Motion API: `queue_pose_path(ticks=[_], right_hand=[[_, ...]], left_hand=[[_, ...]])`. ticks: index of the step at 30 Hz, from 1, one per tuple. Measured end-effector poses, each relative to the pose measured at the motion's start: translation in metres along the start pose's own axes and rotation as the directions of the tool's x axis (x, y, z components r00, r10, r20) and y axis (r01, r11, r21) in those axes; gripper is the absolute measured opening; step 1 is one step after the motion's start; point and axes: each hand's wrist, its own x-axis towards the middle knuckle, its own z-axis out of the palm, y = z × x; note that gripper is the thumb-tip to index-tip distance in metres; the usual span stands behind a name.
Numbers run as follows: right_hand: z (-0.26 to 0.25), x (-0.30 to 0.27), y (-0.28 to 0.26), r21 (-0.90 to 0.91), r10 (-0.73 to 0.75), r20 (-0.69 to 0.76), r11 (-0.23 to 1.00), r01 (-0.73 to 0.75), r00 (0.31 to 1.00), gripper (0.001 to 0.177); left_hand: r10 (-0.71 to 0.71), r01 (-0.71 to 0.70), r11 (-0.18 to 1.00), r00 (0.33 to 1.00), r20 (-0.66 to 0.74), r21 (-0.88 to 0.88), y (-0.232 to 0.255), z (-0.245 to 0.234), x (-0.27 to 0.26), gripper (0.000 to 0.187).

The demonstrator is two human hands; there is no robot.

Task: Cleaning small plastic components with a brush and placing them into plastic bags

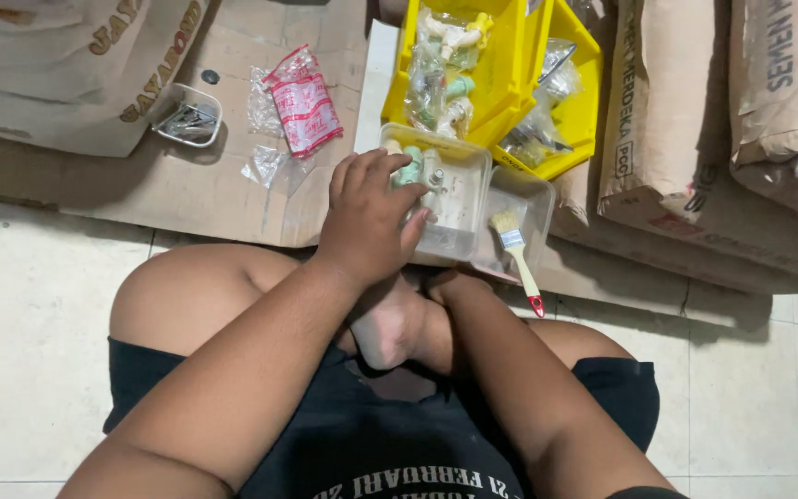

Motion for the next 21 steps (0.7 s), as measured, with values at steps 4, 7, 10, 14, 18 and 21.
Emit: queue_pose_path(ticks=[4, 7, 10, 14, 18, 21], right_hand=[[0.006, 0.016, 0.006, 0.025, 0.036, -0.023, 0.999, -0.036, 0.999, 0.069], [0.015, 0.017, 0.011, 0.056, 0.092, -0.029, 0.994, -0.091, 0.995, 0.073], [-0.003, -0.014, -0.005, 0.097, 0.162, -0.045, 0.983, -0.157, 0.986, 0.077], [-0.022, -0.073, -0.029, 0.416, 0.055, -0.015, 0.908, -0.044, 0.998, 0.067], [-0.045, -0.145, -0.074, 0.689, -0.126, -0.088, 0.709, 0.152, 0.988, 0.058], [-0.041, -0.145, -0.057, 0.612, -0.104, -0.159, 0.77, 0.18, 0.982, 0.057]], left_hand=[[-0.019, 0.019, 1.0, 1.0, 0.0, -0.009, -0.008, -0.005, -0.004, 0.023], [-0.02, 0.019, 0.999, 1.0, -0.018, -0.025, -0.013, 0.002, -0.005, 0.024], [-0.027, 0.026, 0.998, 0.999, -0.024, -0.065, -0.013, 0.004, 0.002, 0.023], [-0.013, 0.011, 0.998, 0.999, -0.03, -0.066, -0.016, 0.011, 0.004, 0.025], [-0.036, 0.036, 0.997, 0.999, 0.006, -0.07, -0.02, 0.012, 0.003, 0.025], [0.021, -0.026, 0.994, 0.999, -0.049, -0.106, -0.022, 0.013, 0.002, 0.03]])
